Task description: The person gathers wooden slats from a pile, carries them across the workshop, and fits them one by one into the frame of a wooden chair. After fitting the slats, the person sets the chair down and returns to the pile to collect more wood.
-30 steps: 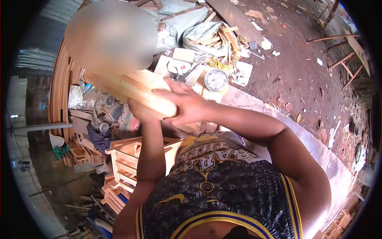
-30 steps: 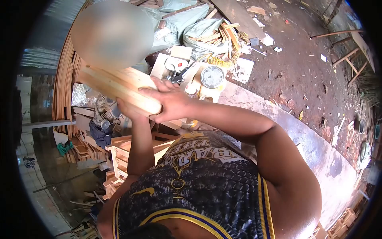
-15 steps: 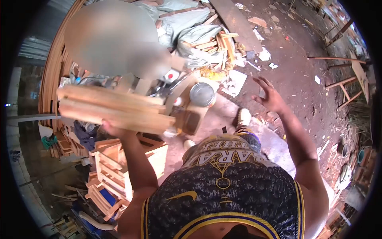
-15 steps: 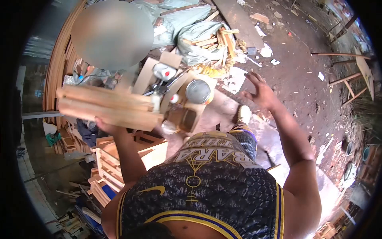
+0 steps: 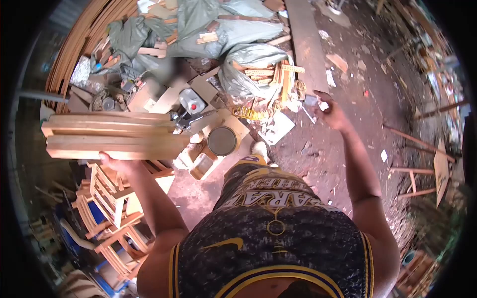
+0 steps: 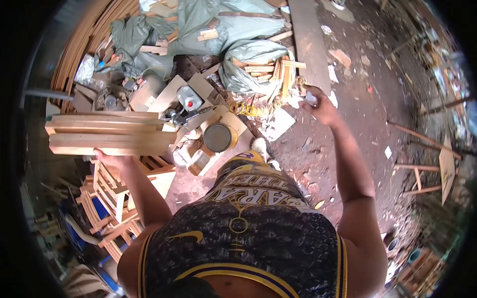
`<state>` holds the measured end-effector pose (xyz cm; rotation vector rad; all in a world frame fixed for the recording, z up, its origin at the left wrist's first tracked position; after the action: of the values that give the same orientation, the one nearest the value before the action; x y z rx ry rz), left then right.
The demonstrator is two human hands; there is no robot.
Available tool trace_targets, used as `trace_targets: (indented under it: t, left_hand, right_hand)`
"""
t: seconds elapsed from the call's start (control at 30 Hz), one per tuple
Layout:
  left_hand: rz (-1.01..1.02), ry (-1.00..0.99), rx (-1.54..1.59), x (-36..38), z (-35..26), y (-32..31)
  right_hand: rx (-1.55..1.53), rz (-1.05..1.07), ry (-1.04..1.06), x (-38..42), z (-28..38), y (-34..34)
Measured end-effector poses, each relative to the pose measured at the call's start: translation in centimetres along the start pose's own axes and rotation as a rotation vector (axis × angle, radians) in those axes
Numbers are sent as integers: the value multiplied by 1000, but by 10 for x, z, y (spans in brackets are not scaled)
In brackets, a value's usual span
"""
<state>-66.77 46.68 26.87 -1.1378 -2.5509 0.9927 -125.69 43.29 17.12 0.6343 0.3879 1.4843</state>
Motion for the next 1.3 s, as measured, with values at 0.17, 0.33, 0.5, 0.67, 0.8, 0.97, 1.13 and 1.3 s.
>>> trace_targets:
  t: [0.17, 0.33, 0.5, 0.67, 0.8, 0.97, 1.13, 1.3]
  left_hand:
    - [-118, -64, 4, -19, 55, 11]
    - [-164, -39, 20, -25, 107, 16]
    - [-66, -80, 48, -20, 143, 12]
    - [-139, -187, -15, 4, 215, -28]
    - [-84, -211, -2, -13, 273, -85]
    - [-196, -329, 94, -52, 292, -142]
    - [-309, -474, -27, -77, 298, -152]
    - [-265, -462, 33, -123, 315, -118]
  right_hand:
    - [-27, -133, 93, -43, -72, 43]
    - [295, -80, 12, -92, -200, 65]
    - [333, 91, -95, -168, -288, 68]
    - [264, 199, -104, -282, -388, 43]
    - [208, 162, -375, -316, -432, 61]
    - [239, 259, -695, -336, -454, 107]
    - [227, 309, -785, -377, -453, 120]
    - [275, 434, -656, -452, -428, 82]
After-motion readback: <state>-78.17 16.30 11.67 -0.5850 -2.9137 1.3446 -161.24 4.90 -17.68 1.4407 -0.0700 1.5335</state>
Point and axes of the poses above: each hand's wrist, its own x-axis away from the middle knuckle, its own y-axis out of the back of the hand, z = x × y, the point moved 1 cm from there along -x, towards the middle knuckle, and after that the axes turned 11 degrees about -z, right-handed, at the moved point
